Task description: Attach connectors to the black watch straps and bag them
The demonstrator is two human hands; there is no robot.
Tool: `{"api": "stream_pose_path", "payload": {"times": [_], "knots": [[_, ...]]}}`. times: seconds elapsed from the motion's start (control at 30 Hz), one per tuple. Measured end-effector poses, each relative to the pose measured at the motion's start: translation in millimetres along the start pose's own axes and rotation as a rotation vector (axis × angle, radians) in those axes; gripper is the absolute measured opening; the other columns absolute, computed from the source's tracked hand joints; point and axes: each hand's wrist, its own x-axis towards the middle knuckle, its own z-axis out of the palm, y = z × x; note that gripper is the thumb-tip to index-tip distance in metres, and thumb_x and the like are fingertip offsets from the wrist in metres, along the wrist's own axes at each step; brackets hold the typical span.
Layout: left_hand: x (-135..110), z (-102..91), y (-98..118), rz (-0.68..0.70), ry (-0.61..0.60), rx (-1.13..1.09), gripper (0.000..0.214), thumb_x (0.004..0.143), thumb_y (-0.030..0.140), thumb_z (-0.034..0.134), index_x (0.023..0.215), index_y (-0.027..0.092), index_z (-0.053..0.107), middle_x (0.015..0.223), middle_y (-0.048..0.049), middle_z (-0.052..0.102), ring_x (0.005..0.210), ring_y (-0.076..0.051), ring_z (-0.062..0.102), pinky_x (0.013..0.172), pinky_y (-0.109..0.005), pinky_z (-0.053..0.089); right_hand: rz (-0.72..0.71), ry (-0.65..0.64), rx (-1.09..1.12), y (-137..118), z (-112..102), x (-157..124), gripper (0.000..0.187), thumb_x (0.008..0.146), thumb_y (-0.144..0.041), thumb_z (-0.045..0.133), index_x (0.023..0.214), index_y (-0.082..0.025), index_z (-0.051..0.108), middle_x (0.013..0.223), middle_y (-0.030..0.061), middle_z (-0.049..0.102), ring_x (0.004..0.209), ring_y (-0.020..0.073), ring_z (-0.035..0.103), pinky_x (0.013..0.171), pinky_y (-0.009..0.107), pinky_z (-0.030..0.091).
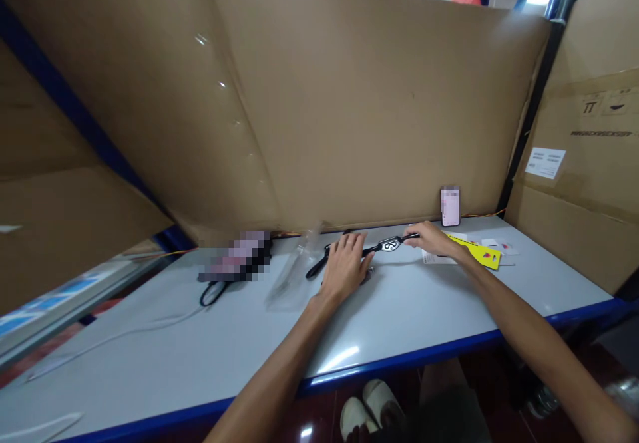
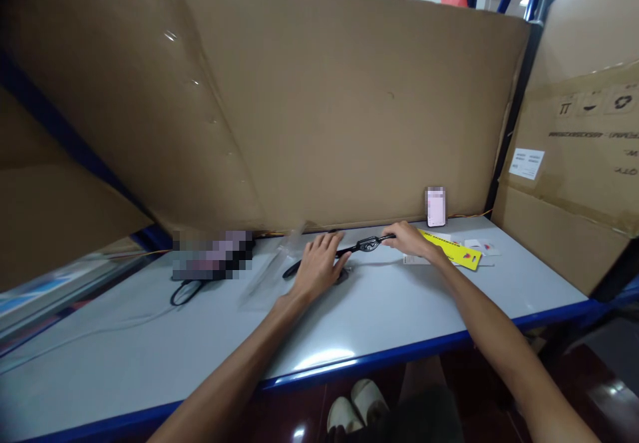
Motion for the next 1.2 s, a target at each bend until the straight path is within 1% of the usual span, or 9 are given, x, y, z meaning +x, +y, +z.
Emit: {"api": "stream_pose_path", "payload": {"times": [0.2,0.33,0.43,0.53,0.6,0.73,0.87,1.07,1.2], "knots": [[1,0.5,-1,-0.072,-0.371,-0.145,0.038,0.105,0.042,0.037,0.106,0.02,0.067,0.091,-0.0131,0.075,0.093,-0.029,0.07,0.082,-0.034,0.044,-0.067,0.099,0.259,-15,4,0,0.019,0.082,-0.033,0.071,0.085,-0.014,0.074,0.074,-0.0008,0.066,0.073,0.014,0.056,0.068,0.022,0.04],[4,4.4,-6,-0.149,-0.257,-0.193,0.035,0.104,0.04,0.037,0.096,0.02,0.064,0.079,-0.0106,0.071,0.08,-0.027,0.07,0.072,-0.032,0.041,0.057,0.303,0.495,-23,13,4,0.033,0.084,-0.038,0.066,0.11,-0.017,0.072,0.103,0.006,0.072,0.079,0.0153,0.063,0.063,0.022,0.049],[9,5.6,-13,-0.288,-0.036,-0.386,0.03,0.102,0.037,0.039,0.085,0.02,0.058,0.073,-0.0063,0.065,0.072,-0.022,0.065,0.067,-0.029,0.04,0.195,0.433,0.526,-26,24,7,0.036,0.096,-0.036,0.05,0.122,-0.018,0.067,0.112,0.0088,0.072,0.083,0.0164,0.067,0.061,0.023,0.053],[14,4.2,-19,-0.47,0.215,-0.722,0.031,0.099,0.044,0.041,0.082,0.021,0.053,0.064,0.0007,0.054,0.058,-0.015,0.055,0.057,-0.025,0.037,0.212,0.344,0.282,-34,40,3,0.024,0.095,-0.025,0.054,0.108,-0.017,0.072,0.099,0.0075,0.075,0.088,0.0186,0.069,0.078,0.03,0.056],[16,2.4,-21,-0.594,0.272,-0.979,0.035,0.097,0.052,0.043,0.082,0.022,0.049,0.055,0.0066,0.042,0.047,-0.011,0.043,0.048,-0.022,0.032,0.093,0.254,0.113,-44,54,-2,0.022,0.094,-0.02,0.059,0.11,-0.018,0.073,0.106,0.0081,0.076,0.103,0.0208,0.068,0.096,0.036,0.052],[15,-0.7,-19,-0.728,0.185,-1.367,0.038,0.095,0.058,0.048,0.08,0.023,0.042,0.048,0.0135,0.026,0.036,-0.006,0.023,0.039,-0.018,0.019,-0.304,0.036,-0.063,-71,78,-13,0.042,0.103,-0.028,0.052,0.144,-0.025,0.058,0.151,0.0097,0.057,0.138,0.0226,0.049,0.115,0.043,0.037],[13,0.2,-14,-0.726,0.128,-1.482,0.037,0.095,0.054,0.053,0.078,0.023,0.042,0.047,0.0144,0.023,0.035,-0.004,0.02,0.038,-0.017,0.014,-0.472,-0.105,-0.115,-81,84,-13,0.04,0.107,-0.025,0.044,0.142,-0.028,0.061,0.149,0.0076,0.058,0.135,0.0213,0.052,0.113,0.042,0.038],[12,5.2,-9,-0.743,0.088,-1.485,0.034,0.097,0.048,0.053,0.077,0.022,0.043,0.047,0.0133,0.026,0.035,-0.004,0.02,0.038,-0.016,0.012,-0.262,-0.044,-0.133,-51,69,-8,0.032,0.09,-0.005,0.059,0.112,-0.019,0.077,0.112,0.0102,0.074,0.102,0.0226,0.066,0.091,0.032,0.047],[10,6.6,-9,-0.712,0.028,-1.519,0.04,0.094,0.054,0.058,0.077,0.021,0.044,0.048,0.0132,0.026,0.037,-0.004,0.02,0.038,-0.016,0.012,-0.095,-0.053,-0.08,-26,60,-3,0.043,0.08,-0.012,0.075,0.122,-0.015,0.072,0.113,0.0118,0.072,0.096,0.0215,0.066,0.084,0.029,0.046]]}}
